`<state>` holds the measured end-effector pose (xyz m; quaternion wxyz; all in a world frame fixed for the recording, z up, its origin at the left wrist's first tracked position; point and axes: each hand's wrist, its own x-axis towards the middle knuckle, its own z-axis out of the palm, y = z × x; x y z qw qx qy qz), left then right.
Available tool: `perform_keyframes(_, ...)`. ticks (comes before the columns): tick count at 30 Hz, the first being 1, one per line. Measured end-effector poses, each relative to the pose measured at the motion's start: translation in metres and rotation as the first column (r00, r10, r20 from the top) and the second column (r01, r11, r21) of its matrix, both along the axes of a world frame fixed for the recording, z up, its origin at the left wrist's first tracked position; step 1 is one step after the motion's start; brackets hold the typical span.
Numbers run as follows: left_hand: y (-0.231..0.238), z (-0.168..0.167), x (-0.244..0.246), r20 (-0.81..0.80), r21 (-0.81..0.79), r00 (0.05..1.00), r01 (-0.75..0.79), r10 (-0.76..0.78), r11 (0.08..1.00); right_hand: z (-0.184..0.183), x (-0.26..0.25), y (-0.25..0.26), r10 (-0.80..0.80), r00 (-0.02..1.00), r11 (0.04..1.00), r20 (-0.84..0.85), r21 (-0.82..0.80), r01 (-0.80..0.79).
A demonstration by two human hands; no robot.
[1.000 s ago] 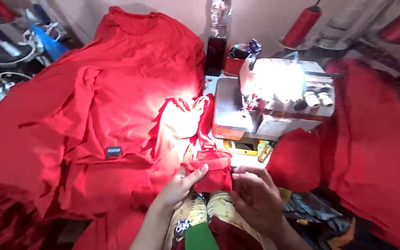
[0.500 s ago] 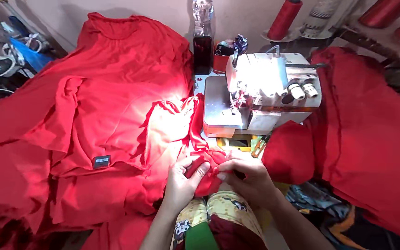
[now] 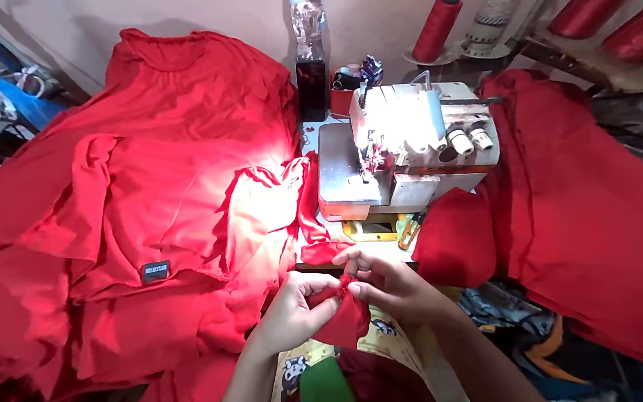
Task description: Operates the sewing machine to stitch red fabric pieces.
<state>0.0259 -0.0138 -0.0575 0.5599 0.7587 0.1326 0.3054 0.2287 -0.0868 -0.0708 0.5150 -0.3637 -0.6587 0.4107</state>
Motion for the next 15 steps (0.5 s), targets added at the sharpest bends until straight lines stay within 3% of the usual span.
perform_keyframes(4, 0.001, 0.0, 0.002, 0.019, -0.081, 1.0, 0.015, -0.013, 0.997, 0.005, 0.006, -0.004, 0.108, 0.992, 0.986, -0.058, -0.124, -0.115)
perform_keyframes(8, -0.003, 0.013, 0.005, 0.019, -0.093, 0.998, -0.053, 0.055, 0.994, 0.008, 0.01, -0.007, 0.084, 0.996, 0.996, -0.042, -0.029, -0.085)
perform_keyframes(10, 0.008, 0.004, -0.004, 0.137, -0.187, 0.977, 0.185, -0.161, 0.965, 0.007, 0.014, -0.005, 0.121, 0.987, 0.992, -0.103, 0.04, -0.118)
perform_keyframes(12, 0.022, -0.006, -0.012, 0.363, -0.195, 0.83, 0.513, -0.424, 0.836, 0.006, 0.015, -0.006, 0.191, 0.93, 0.981, -0.314, 0.033, -0.19)
perform_keyframes(14, 0.025, -0.009, -0.018, 0.452, -0.142, 0.765, 0.569, -0.458, 0.81, 0.01, 0.012, -0.01, 0.245, 0.819, 0.962, -0.519, 0.028, -0.27)
perform_keyframes(15, 0.028, -0.01, -0.02, 0.394, -0.057, 0.802, 0.509, -0.449, 0.859, 0.014, 0.011, -0.013, 0.235, 0.813, 0.966, -0.532, 0.038, -0.255)
